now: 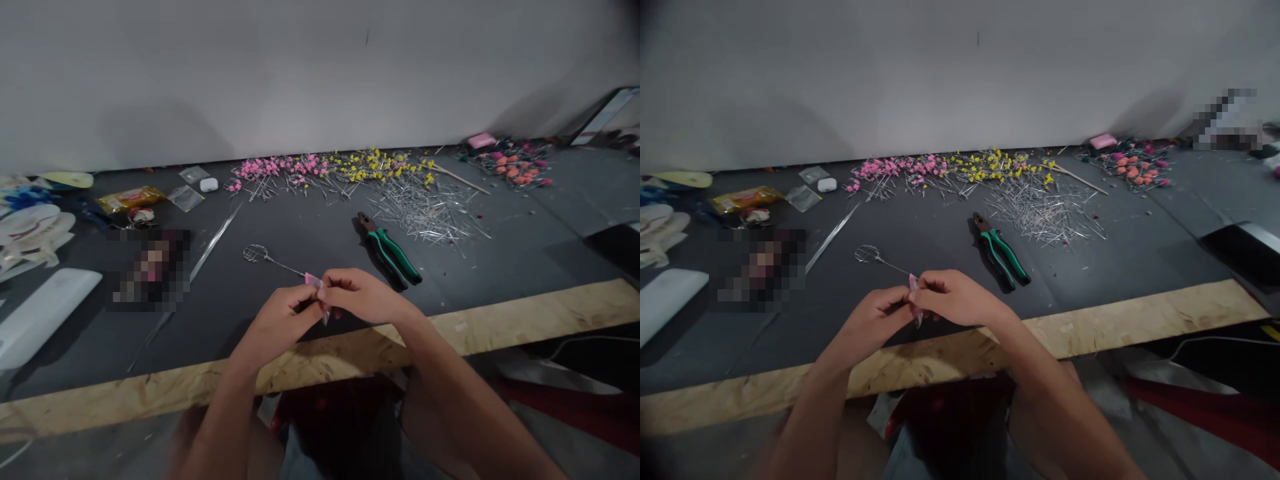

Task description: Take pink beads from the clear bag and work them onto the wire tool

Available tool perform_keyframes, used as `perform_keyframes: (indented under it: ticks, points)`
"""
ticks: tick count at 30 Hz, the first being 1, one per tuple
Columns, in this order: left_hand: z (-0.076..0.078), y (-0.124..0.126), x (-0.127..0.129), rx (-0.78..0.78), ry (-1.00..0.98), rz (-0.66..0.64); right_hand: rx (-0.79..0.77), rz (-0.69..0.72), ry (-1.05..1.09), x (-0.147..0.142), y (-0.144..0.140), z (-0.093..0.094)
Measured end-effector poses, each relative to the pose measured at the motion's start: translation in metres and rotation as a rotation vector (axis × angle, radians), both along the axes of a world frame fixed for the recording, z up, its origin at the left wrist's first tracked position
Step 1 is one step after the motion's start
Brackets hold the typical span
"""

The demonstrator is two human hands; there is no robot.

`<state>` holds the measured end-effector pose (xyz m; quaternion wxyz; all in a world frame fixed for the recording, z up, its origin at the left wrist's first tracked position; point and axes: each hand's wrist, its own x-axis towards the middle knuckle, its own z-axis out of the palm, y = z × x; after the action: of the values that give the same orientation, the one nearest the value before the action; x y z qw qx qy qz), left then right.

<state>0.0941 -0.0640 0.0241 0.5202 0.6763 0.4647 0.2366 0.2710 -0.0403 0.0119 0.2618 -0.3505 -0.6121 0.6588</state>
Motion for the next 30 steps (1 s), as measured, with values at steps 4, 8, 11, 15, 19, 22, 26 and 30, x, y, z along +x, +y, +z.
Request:
perform_keyframes:
  ticks: [4,8,11,15,19,22,26,30]
  points:
    - [0.002,-0.002,-0.003,-0.076,-0.118,-0.006,-0.024,0.094,0.112,-0.002,-0.002,0.001]
    - [-0.001,-0.007,-0.007,-0.225,-0.309,0.032,-0.043,0.083,0.218,-0.006,-0.008,0.003]
    - [-0.01,-0.01,-0.009,-0.315,-0.461,0.06,-0.073,0.077,0.274,-0.01,-0.013,0.003]
    - [-0.025,-0.01,-0.01,-0.332,-0.529,0.124,-0.097,0.045,0.249,-0.011,-0.014,0.002]
    - [-0.027,-0.008,-0.007,0.102,-0.292,0.222,-0.034,-0.049,0.147,-0.006,-0.007,0.001]
    - [-0.024,-0.005,-0.005,0.376,-0.071,0.195,0.007,-0.104,0.145,0.0,-0.002,0.001]
    - [-0.022,-0.001,-0.003,0.35,0.068,0.082,0.018,-0.192,0.19,0.001,0.002,-0.001]
    - [-0.022,0.004,-0.001,0.405,0.151,0.171,0.026,-0.31,0.204,0.0,0.005,-0.006]
